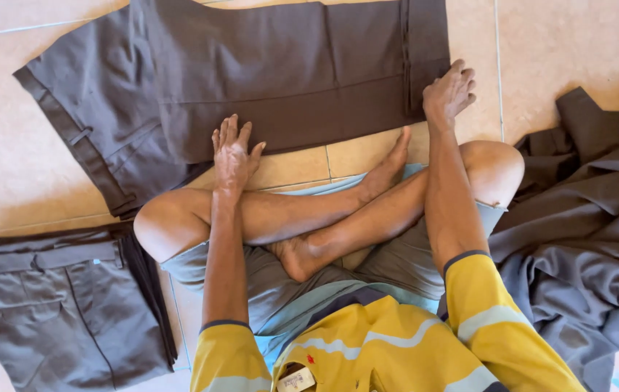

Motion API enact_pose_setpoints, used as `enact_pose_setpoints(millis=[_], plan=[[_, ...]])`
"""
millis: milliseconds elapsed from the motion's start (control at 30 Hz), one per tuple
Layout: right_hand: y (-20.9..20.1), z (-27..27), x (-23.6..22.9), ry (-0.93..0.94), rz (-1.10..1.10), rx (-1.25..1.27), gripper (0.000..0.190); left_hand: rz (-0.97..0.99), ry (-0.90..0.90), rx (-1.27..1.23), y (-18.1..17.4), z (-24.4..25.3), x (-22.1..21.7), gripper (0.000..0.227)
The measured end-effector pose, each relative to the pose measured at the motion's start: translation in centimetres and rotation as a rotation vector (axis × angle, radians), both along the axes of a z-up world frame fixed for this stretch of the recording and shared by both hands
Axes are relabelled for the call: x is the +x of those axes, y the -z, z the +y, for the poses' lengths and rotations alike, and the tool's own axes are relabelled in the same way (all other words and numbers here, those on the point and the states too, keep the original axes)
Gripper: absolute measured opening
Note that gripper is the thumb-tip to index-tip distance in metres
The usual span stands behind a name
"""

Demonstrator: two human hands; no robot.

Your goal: The person is sitting on the floor and folding brown trousers into neat rectangular shapes.

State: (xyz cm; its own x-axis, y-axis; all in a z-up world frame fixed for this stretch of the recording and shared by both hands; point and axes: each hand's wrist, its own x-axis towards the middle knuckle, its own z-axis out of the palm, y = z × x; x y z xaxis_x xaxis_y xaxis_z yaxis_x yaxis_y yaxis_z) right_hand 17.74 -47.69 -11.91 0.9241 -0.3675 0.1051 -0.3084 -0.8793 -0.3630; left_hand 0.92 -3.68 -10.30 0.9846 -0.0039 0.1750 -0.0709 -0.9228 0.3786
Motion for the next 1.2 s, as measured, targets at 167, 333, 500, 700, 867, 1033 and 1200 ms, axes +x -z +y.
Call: enact_pose_setpoints(millis=[167,333,500,700,867,1033,1200], plan=[[-0.7,1.3,-0.7,-0.064,-0.036,-0.261,0.053,-0.035,0.052,-0.156,-0.3,-0.3,-0.3,0.046],[2.4,-0.9,0.1,0.025,0.039,-0.287,0.042,0.013,0.036,-0.206,-0.5,-0.2,-0.6,0.043],[4.0,-2.1,0.9,0.042,0.085,-0.339,0.037,-0.053,0.091,-0.046,0.5,0.0,-0.6,0.042],[3.9,-2.1,0.7,0.001,-0.081,-0.253,0.023,-0.213,0.184,0.27,2.0,-0.7,0.9,0.007],[3.3,-2.0,1.0,0.054,-0.01,-0.193,0.028,-0.247,0.241,0.119,-1.2,-1.8,0.9,0.007],[0.8,0.7,0.4,-0.101,-0.13,-0.195,0.023,-0.213,0.232,0.169,1.0,-1.5,0.4,0.006],[-5.5,8.6,-2.6,-0.751,-0.363,0.156,0.016,-0.095,0.241,0.253,6.3,-0.4,1.4,0.011]])
